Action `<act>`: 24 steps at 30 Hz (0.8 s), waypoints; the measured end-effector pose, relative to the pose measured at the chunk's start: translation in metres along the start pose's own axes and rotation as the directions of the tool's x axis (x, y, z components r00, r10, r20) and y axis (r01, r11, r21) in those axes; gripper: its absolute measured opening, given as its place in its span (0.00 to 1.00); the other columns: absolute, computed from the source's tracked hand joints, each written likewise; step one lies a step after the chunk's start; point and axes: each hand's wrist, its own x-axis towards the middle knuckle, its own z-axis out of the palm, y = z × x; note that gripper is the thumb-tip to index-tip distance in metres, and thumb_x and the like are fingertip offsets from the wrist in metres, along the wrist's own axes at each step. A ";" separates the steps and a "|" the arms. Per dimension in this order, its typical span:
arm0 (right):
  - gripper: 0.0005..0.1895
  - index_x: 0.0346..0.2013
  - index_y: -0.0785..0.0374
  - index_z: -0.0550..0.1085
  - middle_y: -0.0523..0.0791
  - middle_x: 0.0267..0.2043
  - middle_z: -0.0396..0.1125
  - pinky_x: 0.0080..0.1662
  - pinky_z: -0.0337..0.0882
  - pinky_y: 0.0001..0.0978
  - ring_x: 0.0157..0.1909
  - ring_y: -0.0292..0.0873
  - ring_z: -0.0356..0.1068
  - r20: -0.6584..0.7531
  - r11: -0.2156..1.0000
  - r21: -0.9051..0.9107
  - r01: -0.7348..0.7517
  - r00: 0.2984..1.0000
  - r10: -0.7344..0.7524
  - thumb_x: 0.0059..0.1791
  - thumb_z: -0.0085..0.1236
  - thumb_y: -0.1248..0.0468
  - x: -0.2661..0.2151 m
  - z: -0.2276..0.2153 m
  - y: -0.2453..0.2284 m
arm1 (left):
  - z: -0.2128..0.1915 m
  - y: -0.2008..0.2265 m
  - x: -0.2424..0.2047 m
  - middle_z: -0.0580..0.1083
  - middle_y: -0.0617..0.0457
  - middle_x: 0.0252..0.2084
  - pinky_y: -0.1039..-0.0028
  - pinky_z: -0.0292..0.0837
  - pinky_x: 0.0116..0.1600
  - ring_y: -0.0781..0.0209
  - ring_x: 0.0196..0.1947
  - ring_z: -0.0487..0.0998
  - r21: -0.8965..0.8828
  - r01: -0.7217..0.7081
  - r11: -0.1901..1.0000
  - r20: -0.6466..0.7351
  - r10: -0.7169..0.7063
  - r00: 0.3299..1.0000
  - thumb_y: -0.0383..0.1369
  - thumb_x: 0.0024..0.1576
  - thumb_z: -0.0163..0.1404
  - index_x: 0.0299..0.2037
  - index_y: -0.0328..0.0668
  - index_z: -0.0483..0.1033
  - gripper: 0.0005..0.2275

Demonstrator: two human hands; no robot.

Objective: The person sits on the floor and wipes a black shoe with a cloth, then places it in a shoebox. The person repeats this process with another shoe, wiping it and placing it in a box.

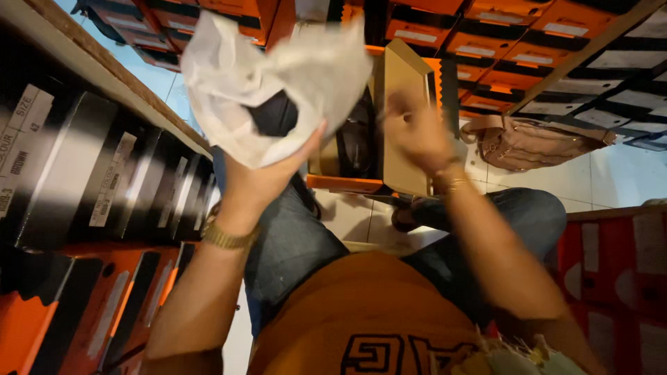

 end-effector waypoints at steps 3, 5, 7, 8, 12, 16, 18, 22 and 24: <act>0.15 0.36 0.48 0.78 0.47 0.37 0.68 0.29 0.67 0.47 0.30 0.55 0.68 0.224 0.554 -0.787 0.272 0.962 -0.154 0.46 0.56 0.44 -0.023 0.058 0.057 | 0.037 -0.037 0.016 0.74 0.44 0.39 0.66 0.78 0.46 0.57 0.39 0.75 0.051 -0.325 0.945 -0.103 0.328 0.939 0.23 0.50 0.68 0.43 0.28 0.74 0.16; 0.34 0.46 0.56 0.82 0.49 0.71 0.61 0.74 0.41 0.58 0.75 0.50 0.54 0.348 0.581 -0.813 -0.051 0.756 0.554 0.43 0.57 0.32 -0.034 0.089 0.068 | 0.081 -0.094 0.011 0.74 0.28 0.50 0.49 0.70 0.60 0.38 0.55 0.77 0.054 -0.227 0.972 -0.238 0.234 0.943 0.28 0.39 0.75 0.51 0.22 0.74 0.31; 0.25 0.42 0.50 0.82 0.45 0.63 0.66 0.73 0.41 0.63 0.73 0.49 0.58 0.336 0.589 -0.806 -0.057 0.775 0.535 0.46 0.56 0.37 -0.039 0.095 0.083 | 0.086 -0.112 0.005 0.74 0.26 0.48 0.48 0.71 0.58 0.34 0.53 0.76 0.091 -0.255 0.963 -0.202 0.269 0.942 0.26 0.41 0.72 0.50 0.21 0.74 0.28; 0.17 0.39 0.45 0.82 0.41 0.56 0.72 0.71 0.41 0.67 0.70 0.47 0.62 0.322 0.596 -0.800 -0.066 0.791 0.520 0.48 0.56 0.42 -0.042 0.097 0.092 | 0.089 -0.120 0.002 0.74 0.24 0.47 0.48 0.72 0.57 0.31 0.52 0.76 0.124 -0.281 0.952 -0.160 0.299 0.941 0.24 0.43 0.69 0.48 0.19 0.74 0.24; 0.11 0.37 0.58 0.80 0.49 0.48 0.76 0.58 0.68 0.61 0.56 0.62 0.72 0.155 0.844 -0.355 -0.403 0.865 0.478 0.50 0.60 0.54 -0.028 0.069 0.107 | 0.099 -0.131 -0.029 0.73 0.19 0.42 0.47 0.76 0.52 0.21 0.48 0.75 0.208 -0.362 0.909 -0.032 0.376 0.926 0.18 0.50 0.60 0.44 0.14 0.74 0.14; 0.11 0.30 0.54 0.69 0.41 0.33 0.67 0.44 0.65 0.32 0.39 0.40 0.68 -0.102 0.770 0.350 -0.534 0.795 0.598 0.52 0.58 0.56 -0.027 0.051 0.124 | 0.120 -0.140 -0.033 0.70 0.23 0.45 0.43 0.72 0.53 0.22 0.47 0.72 0.175 -0.175 0.969 -0.022 0.182 0.983 0.27 0.51 0.60 0.43 0.29 0.71 0.14; 0.13 0.25 0.53 0.65 0.33 0.23 0.61 0.31 0.64 0.19 0.26 0.30 0.64 -0.132 0.663 0.579 -0.474 0.748 0.650 0.52 0.57 0.62 -0.035 0.049 0.130 | 0.121 -0.145 -0.041 0.68 0.25 0.47 0.41 0.70 0.53 0.22 0.47 0.71 0.150 -0.100 0.984 -0.010 0.103 0.995 0.30 0.52 0.60 0.42 0.35 0.70 0.13; 0.10 0.35 0.66 0.67 0.56 0.44 0.69 0.54 0.68 0.48 0.52 0.54 0.69 -0.170 0.968 0.073 -0.239 0.954 0.248 0.55 0.57 0.64 -0.053 0.060 0.122 | 0.112 -0.159 -0.055 0.63 0.40 0.61 0.47 0.69 0.62 0.29 0.58 0.70 0.437 0.213 0.874 0.247 -0.344 0.906 0.39 0.45 0.59 0.53 0.41 0.66 0.26; 0.10 0.38 0.68 0.67 0.60 0.50 0.70 0.54 0.68 0.53 0.55 0.63 0.70 -0.163 0.980 -0.036 -0.196 0.969 0.188 0.56 0.56 0.64 -0.060 0.071 0.116 | 0.113 -0.168 -0.051 0.69 0.39 0.53 0.50 0.70 0.58 0.33 0.52 0.74 0.569 0.091 0.817 0.302 -0.310 0.902 0.40 0.47 0.55 0.46 0.43 0.66 0.20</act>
